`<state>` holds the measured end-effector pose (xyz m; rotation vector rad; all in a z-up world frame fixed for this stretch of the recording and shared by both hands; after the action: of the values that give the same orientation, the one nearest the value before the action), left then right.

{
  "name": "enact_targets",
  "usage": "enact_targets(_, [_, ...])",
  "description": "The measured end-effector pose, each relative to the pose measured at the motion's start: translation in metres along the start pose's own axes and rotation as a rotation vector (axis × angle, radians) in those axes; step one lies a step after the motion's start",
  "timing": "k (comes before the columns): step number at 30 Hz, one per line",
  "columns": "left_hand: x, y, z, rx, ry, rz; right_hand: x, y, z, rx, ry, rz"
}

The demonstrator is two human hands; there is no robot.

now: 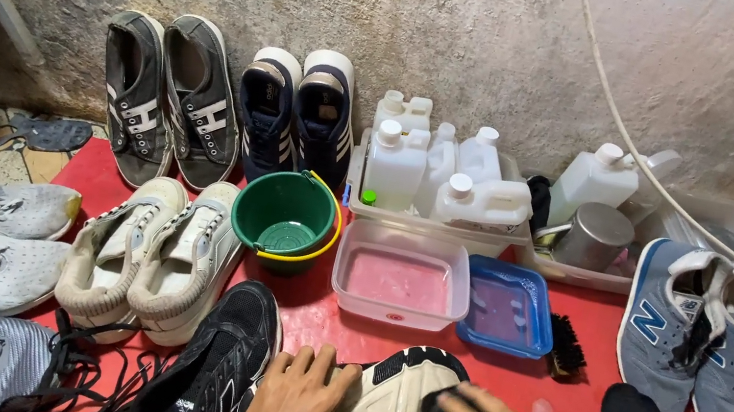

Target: The person scrubs the sole of a sneaker using a brush and cleaning solution. They repeatedly dip the brush into a container of liquid and scrub the shoe's sole on a red work surface surrounded by other shoes and cleaning supplies.

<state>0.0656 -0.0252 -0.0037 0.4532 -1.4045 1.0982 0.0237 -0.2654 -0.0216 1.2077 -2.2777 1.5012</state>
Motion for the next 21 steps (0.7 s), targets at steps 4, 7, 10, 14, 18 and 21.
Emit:
enact_targets(4, [-0.005,0.001,-0.001,0.005,0.0,0.044,-0.009,0.014,0.02,0.13,0.078,-0.06])
enact_targets(7, [-0.015,0.006,0.0,0.033,-0.02,-0.063,-0.012,0.014,0.05,-0.146,-0.046,-0.11])
enact_targets(10, [-0.016,0.003,-0.003,0.026,-0.011,0.016,-0.017,0.025,0.043,0.222,-0.025,0.013])
enact_targets(14, [-0.023,0.006,-0.001,0.0,-0.052,-0.031,-0.011,0.012,0.042,0.156,-0.053,-0.097])
enact_targets(18, [-0.027,0.01,-0.004,-0.013,-0.069,0.01,-0.009,0.028,-0.013,0.212,-0.068,-0.039])
enact_targets(21, [-0.026,0.012,0.001,-0.052,-0.135,0.14,-0.009,0.015,0.012,0.247,-0.13,-0.11])
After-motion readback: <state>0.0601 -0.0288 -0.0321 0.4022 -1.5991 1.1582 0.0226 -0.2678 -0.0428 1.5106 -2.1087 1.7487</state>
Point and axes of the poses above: each hand's wrist, its own y-axis away from the middle knuckle, its own x-axis out of the back of the hand, z = x × y, the point moved 6 cm from there along -y, towards the middle knuckle, and after that the axes turned 14 degrees about z, right-handed, at the moved point
